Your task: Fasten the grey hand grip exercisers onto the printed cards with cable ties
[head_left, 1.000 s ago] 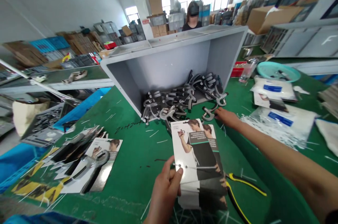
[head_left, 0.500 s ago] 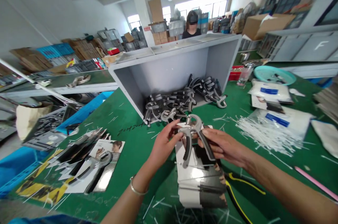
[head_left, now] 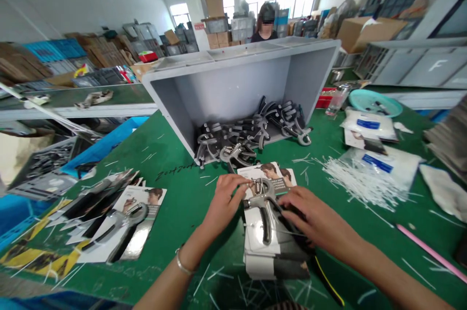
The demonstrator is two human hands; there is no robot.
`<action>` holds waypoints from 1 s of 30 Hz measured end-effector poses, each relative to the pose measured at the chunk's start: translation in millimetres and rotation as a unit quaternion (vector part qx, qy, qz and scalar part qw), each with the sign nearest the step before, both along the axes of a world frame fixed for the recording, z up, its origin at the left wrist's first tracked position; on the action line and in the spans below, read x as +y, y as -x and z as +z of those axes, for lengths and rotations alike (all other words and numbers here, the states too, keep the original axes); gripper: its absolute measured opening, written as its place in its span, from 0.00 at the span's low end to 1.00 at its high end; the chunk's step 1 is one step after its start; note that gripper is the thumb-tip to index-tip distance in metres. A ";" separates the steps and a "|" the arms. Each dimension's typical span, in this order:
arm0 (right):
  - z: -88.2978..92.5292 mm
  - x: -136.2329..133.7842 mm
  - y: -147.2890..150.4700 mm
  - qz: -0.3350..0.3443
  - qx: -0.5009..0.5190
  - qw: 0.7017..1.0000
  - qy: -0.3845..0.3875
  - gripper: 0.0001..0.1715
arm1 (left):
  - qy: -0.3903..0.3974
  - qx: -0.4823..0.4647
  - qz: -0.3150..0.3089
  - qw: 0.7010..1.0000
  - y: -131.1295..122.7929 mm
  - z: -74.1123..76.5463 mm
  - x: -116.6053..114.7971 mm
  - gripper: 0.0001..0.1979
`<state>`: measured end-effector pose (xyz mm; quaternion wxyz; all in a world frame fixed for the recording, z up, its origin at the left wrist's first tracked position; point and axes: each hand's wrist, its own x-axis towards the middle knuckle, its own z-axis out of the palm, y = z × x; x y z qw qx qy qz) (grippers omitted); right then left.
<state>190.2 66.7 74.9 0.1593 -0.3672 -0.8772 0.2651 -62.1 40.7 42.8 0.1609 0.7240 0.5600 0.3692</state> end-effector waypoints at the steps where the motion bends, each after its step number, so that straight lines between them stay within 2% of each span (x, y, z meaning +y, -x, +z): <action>1: -1.2 -3.8 2.9 0.026 0.005 1.000 0.001 0.09 | -0.010 0.000 0.010 1.000 -2.4 1.7 7.2 0.12; 3: -6.6 -6.6 10.5 0.035 0.019 0.999 0.000 0.07 | -0.012 -0.002 0.000 1.000 -9.9 4.4 19.8 0.12; 6: -18.3 0.6 20.4 0.003 0.076 0.997 0.010 0.05 | 0.011 -0.030 -0.042 0.999 -24.1 5.2 27.1 0.09; 10: -28.7 14.8 25.6 -0.036 0.156 0.987 0.033 0.04 | 0.000 -0.059 -0.020 0.998 -36.5 -2.0 18.4 0.04; 14: -29.6 16.5 27.4 -0.061 0.211 0.975 0.030 0.05 | -0.012 -0.055 -0.011 0.998 -40.1 -11.3 10.9 0.03; 18: -30.5 12.8 26.0 -0.062 0.183 0.981 0.022 0.08 | -0.015 -0.071 -0.021 0.997 -40.9 -14.5 10.4 0.03; 24: -36.3 11.3 21.5 0.016 0.127 0.992 0.021 0.10 | -0.017 -0.125 -0.029 0.992 -41.7 -14.7 9.8 0.04; 30: -35.5 11.0 20.6 0.016 0.112 0.993 0.024 0.11 | -0.018 -0.144 -0.032 0.989 -42.3 -13.6 6.7 0.04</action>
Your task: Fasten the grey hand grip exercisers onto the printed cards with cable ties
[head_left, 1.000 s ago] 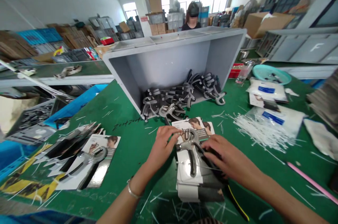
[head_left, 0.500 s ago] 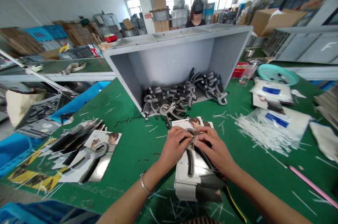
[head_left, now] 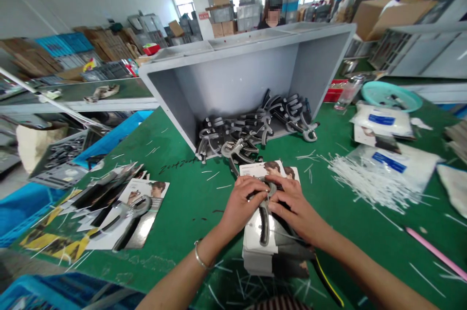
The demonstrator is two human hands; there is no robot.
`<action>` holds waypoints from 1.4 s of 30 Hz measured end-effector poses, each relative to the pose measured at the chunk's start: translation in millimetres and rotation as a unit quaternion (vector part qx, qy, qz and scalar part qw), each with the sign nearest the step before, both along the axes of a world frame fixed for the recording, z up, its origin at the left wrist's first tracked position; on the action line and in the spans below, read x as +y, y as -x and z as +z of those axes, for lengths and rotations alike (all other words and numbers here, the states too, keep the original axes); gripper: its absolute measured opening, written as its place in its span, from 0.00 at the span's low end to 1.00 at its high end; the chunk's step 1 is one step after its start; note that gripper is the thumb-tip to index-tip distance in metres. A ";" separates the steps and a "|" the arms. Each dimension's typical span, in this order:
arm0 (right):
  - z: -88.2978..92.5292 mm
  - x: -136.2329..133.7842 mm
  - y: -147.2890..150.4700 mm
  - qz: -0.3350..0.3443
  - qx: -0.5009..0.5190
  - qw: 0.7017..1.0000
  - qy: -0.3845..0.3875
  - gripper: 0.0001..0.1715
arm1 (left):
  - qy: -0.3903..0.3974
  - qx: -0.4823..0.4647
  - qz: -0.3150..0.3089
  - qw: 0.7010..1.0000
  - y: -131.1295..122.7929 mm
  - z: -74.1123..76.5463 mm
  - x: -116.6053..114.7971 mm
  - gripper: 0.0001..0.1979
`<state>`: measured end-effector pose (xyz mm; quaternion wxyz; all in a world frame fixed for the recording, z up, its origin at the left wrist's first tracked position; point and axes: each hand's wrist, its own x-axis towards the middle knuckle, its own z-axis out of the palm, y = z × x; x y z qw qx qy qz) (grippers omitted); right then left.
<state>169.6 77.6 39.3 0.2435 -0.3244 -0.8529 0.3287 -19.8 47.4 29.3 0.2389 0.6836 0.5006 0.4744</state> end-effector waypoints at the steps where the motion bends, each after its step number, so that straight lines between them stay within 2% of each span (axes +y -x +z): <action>1: 0.2 -0.1 0.0 -0.001 0.000 1.000 -0.002 0.12 | 0.000 -0.001 0.000 1.000 0.1 0.2 -0.5 0.04; 18: -1.4 1.9 2.3 -0.009 0.007 1.000 -0.001 0.11 | -0.014 0.003 0.017 1.000 -0.3 -4.1 -5.4 0.04; 25: -1.7 3.5 2.0 0.008 -0.001 1.000 0.004 0.12 | -0.018 0.003 0.015 1.000 -0.8 -4.9 -4.6 0.04; 29: -2.6 2.6 3.4 -0.010 0.016 1.000 0.006 0.11 | -0.032 0.030 0.000 0.999 2.1 -4.3 -5.5 0.05; 32: -3.4 1.0 6.2 -0.047 0.041 0.998 0.012 0.11 | -0.035 0.054 -0.040 0.997 6.2 0.6 -6.6 0.07; 34: -4.3 0.5 8.0 -0.063 0.054 0.997 0.012 0.11 | -0.004 0.041 -0.054 0.998 7.8 5.7 -7.1 0.07; 38: -6.4 1.3 10.3 -0.060 0.057 0.997 0.002 0.08 | 0.044 0.001 0.004 0.999 4.2 17.1 -8.2 0.06; 40: -7.1 1.7 11.4 -0.066 0.058 0.996 -0.004 0.06 | 0.024 0.024 0.038 0.999 -0.9 23.1 -11.6 0.06; 42: -7.6 1.4 12.9 -0.074 0.063 0.995 -0.015 0.08 | -0.014 0.064 0.047 0.997 -7.9 27.8 -18.7 0.05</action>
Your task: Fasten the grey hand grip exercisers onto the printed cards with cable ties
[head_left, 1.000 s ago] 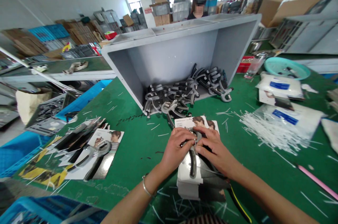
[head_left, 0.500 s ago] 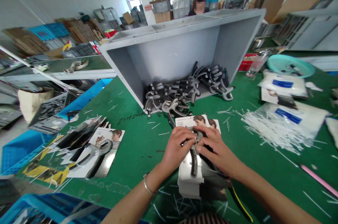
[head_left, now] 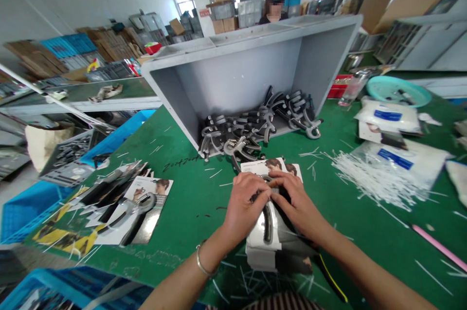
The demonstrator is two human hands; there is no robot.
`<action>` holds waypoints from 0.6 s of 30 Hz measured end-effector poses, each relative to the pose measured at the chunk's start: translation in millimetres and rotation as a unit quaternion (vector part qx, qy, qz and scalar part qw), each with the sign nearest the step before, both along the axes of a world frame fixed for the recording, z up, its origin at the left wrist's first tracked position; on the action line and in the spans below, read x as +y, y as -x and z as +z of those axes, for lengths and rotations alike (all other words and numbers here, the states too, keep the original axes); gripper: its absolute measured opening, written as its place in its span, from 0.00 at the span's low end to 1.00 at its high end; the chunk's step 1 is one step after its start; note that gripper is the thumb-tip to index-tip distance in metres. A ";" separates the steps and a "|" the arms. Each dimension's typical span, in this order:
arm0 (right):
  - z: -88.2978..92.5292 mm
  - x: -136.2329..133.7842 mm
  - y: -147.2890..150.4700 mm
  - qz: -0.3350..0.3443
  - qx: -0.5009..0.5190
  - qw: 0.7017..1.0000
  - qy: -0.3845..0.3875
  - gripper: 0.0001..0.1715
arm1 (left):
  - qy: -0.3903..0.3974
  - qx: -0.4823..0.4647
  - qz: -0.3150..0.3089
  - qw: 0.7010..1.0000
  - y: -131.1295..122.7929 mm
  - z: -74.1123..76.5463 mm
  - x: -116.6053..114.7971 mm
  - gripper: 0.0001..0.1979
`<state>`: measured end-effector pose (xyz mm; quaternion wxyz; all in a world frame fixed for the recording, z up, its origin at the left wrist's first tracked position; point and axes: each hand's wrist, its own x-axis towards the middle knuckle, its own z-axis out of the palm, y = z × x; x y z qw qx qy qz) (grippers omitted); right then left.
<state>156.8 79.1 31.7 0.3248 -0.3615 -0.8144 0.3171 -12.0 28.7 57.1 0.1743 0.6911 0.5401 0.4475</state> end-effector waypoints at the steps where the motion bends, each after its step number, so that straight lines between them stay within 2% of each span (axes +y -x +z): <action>1: -0.2 -0.3 0.8 -0.004 0.001 1.000 -0.005 0.10 | -0.018 0.024 -0.005 1.000 -4.0 1.0 -4.8 0.05; 3: -0.8 -1.2 2.5 -0.013 0.006 1.000 -0.011 0.12 | -0.043 0.082 -0.027 0.995 -12.3 -1.2 -15.7 0.06; 8: -3.9 -1.4 7.6 -0.024 0.008 1.000 -0.017 0.10 | -0.079 0.238 -0.080 0.965 -27.4 -21.6 -33.4 0.09; 10: -4.5 0.0 8.7 -0.027 0.006 0.999 -0.017 0.08 | -0.069 0.268 -0.097 0.956 -28.4 -23.9 -35.6 0.09; 12: -2.1 0.3 5.8 -0.031 0.010 0.999 -0.015 0.07 | -0.043 0.257 -0.096 0.961 -26.5 -20.3 -39.8 0.08; 14: 4.6 -3.3 -3.2 -0.035 0.016 0.999 -0.020 0.06 | -0.013 0.218 -0.041 0.975 -22.4 -15.3 -48.7 0.09; 17: 21.1 -20.3 -23.3 0.004 -0.031 0.999 -0.042 0.08 | 0.035 0.168 0.095 0.981 -14.2 -14.9 -67.8 0.30; 18: 26.5 -28.2 -28.6 0.031 -0.070 0.996 -0.054 0.08 | 0.053 0.159 0.122 0.978 -11.7 -16.9 -73.4 0.32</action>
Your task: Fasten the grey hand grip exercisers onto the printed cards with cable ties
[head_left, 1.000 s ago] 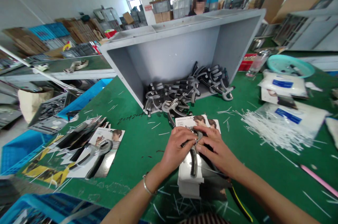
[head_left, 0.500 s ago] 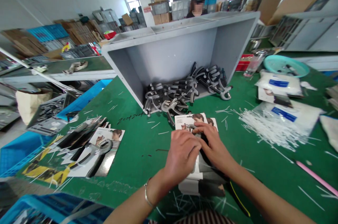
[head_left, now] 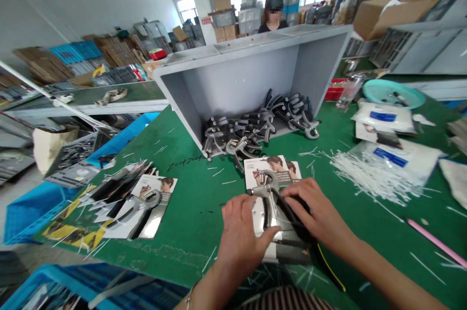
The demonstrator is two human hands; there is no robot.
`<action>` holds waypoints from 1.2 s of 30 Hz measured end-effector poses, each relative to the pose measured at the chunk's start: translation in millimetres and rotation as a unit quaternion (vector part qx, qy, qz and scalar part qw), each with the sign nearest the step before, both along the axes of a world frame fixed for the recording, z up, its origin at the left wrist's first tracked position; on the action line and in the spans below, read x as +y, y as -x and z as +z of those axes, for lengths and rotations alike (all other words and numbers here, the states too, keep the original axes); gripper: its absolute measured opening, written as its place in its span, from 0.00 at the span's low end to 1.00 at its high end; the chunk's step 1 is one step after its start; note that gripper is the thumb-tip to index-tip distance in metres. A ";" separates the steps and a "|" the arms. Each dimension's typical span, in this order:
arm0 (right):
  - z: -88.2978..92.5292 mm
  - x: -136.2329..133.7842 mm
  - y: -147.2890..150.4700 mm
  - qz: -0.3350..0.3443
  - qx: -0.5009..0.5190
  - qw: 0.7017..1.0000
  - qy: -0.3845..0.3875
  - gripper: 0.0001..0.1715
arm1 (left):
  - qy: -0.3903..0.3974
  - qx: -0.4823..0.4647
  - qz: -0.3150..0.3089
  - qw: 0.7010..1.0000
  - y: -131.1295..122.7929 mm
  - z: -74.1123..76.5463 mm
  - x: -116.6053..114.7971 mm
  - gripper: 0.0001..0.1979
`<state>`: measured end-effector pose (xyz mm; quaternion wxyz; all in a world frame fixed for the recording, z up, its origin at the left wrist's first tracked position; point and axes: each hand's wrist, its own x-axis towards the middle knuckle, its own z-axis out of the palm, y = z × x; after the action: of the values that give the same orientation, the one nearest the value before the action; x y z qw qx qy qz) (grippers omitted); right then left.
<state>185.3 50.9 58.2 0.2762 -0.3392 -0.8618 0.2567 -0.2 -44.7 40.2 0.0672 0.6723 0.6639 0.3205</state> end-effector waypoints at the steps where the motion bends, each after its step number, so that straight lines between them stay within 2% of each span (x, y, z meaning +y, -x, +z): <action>1: 4.5 -8.0 -3.2 0.025 -0.046 0.999 -0.016 0.08 | 0.016 -0.010 0.014 1.000 1.9 -2.5 -4.4 0.30; 3: 9.7 -21.8 -1.5 0.051 -0.139 0.987 -0.059 0.06 | 0.048 -0.031 0.014 0.998 4.1 -6.7 -8.5 0.21; 6: 9.0 -32.2 17.1 0.050 -0.237 0.961 -0.135 0.05 | 0.067 -0.055 0.005 0.996 5.8 -6.6 -5.8 0.09; 10: 8.4 -31.0 40.6 0.048 -0.269 0.945 -0.179 0.09 | 0.074 -0.093 -0.023 0.993 15.7 1.6 -4.9 0.09; 13: 12.4 -28.5 40.8 0.038 -0.240 0.959 -0.145 0.08 | 0.083 -0.133 -0.077 0.985 31.4 3.9 -10.4 0.11; 17: 18.0 -24.9 27.0 0.067 -0.139 0.988 0.010 0.05 | 0.080 -0.143 -0.084 0.983 50.3 -2.1 -11.1 0.10; 19: 19.1 -22.0 20.8 0.092 -0.090 0.989 0.078 0.04 | 0.069 -0.144 -0.094 0.983 53.9 -4.9 -6.0 0.07; 21: 18.3 -18.8 17.9 0.092 -0.058 0.988 0.108 0.07 | 0.052 -0.145 -0.103 0.983 53.2 -4.7 0.9 0.05; 25: 11.3 -14.5 22.8 0.074 -0.005 0.994 0.075 0.10 | 0.029 -0.133 -0.132 0.982 44.2 2.7 12.2 0.05; 28: 5.3 -13.8 28.7 0.039 0.007 0.997 0.067 0.06 | 0.020 -0.141 -0.153 0.978 36.4 5.3 15.3 0.06; 31: 2.3 -13.5 27.8 -0.006 -0.004 0.999 0.053 0.02 | 0.016 -0.193 -0.124 0.973 30.9 0.3 14.4 0.04; 34: 2.7 -12.9 19.9 0.016 -0.040 0.999 0.015 0.05 | 0.030 -0.255 -0.076 0.963 27.4 -6.8 11.9 0.04; 36: 4.2 -12.9 14.6 0.034 -0.074 0.997 -0.006 0.06 | 0.043 -0.285 -0.064 0.955 25.5 -9.8 11.0 0.06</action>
<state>170.7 37.9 62.4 0.2051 -0.3259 -0.8924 0.2353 -25.7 -33.7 30.4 0.3034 0.5904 0.5858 0.4650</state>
